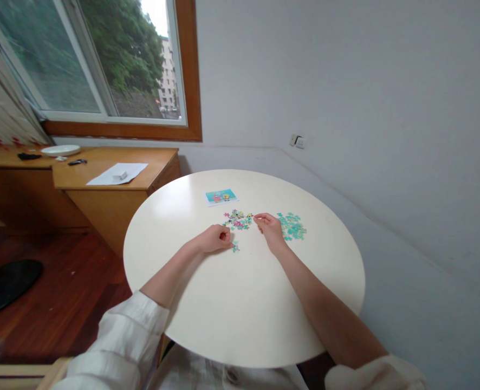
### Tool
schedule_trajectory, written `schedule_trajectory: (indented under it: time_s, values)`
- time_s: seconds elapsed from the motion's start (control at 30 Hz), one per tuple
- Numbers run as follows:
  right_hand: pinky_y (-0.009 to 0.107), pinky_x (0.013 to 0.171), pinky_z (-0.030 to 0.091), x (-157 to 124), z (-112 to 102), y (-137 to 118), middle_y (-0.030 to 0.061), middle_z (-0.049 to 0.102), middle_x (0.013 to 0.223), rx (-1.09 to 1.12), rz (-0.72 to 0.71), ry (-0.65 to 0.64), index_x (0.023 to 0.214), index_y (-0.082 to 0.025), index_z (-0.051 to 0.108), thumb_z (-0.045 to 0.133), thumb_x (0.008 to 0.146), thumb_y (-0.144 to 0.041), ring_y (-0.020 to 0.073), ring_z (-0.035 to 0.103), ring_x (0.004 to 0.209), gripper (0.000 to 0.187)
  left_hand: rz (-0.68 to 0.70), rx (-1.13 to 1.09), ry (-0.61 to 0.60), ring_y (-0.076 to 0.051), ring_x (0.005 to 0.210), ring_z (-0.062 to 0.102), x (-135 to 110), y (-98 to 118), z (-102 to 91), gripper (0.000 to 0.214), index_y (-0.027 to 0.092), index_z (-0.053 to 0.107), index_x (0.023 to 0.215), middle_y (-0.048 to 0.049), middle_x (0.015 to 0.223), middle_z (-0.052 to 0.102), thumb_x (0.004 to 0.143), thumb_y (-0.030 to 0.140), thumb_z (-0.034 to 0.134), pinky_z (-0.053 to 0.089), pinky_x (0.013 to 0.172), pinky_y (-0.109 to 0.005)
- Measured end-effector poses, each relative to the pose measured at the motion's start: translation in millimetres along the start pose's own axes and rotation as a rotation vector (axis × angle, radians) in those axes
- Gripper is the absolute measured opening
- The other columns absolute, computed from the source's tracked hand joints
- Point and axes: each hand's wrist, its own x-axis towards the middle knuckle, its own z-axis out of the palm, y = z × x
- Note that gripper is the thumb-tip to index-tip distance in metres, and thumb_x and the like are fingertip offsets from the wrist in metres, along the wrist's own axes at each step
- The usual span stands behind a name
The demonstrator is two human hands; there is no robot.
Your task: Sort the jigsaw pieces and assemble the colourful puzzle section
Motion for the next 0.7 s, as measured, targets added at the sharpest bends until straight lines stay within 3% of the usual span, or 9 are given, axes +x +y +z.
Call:
schedule_trajectory:
  time_s: [0.13, 0.37, 0.7]
  values:
    - [0.022, 0.041, 0.022, 1.3, -0.3, 1.5, -0.0060, 0.042, 0.044, 0.007, 0.011, 0.023, 0.067, -0.018, 0.056, 0.064, 0.054, -0.040, 0.0073, 0.033, 0.041, 0.027, 0.010, 0.025, 0.014, -0.007, 0.050, 0.033, 0.1, 0.4, -0.3, 0.016, 0.012, 0.058, 0.068, 0.0052, 0.051, 0.038, 0.065, 0.026, 0.051, 0.026, 0.048, -0.019]
    - [0.022, 0.041, 0.021, 0.2, 1.3, 2.2, -0.0066, 0.040, 0.043, -0.024, 0.007, 0.008, 0.068, -0.017, 0.056, 0.062, 0.055, -0.042, 0.0070, 0.031, 0.040, 0.028, -0.001, 0.066, 0.019, -0.008, 0.048, 0.034, 0.2, 0.2, 0.2, 0.033, 0.012, 0.065, 0.091, 0.0052, 0.050, 0.038, 0.065, 0.021, 0.046, 0.029, 0.050, -0.020]
    - [0.022, 0.041, 0.019, 0.3, 1.9, 2.2, -0.0072, 0.038, 0.040, -0.020, 0.016, -0.002, 0.067, -0.017, 0.057, 0.063, 0.055, -0.038, 0.0069, 0.029, 0.039, 0.024, -0.004, 0.096, -0.010, -0.009, 0.048, 0.036, 0.8, 0.0, 0.8, 0.034, 0.012, 0.066, 0.088, 0.0038, 0.049, 0.041, 0.062, 0.015, 0.043, 0.031, 0.051, -0.020]
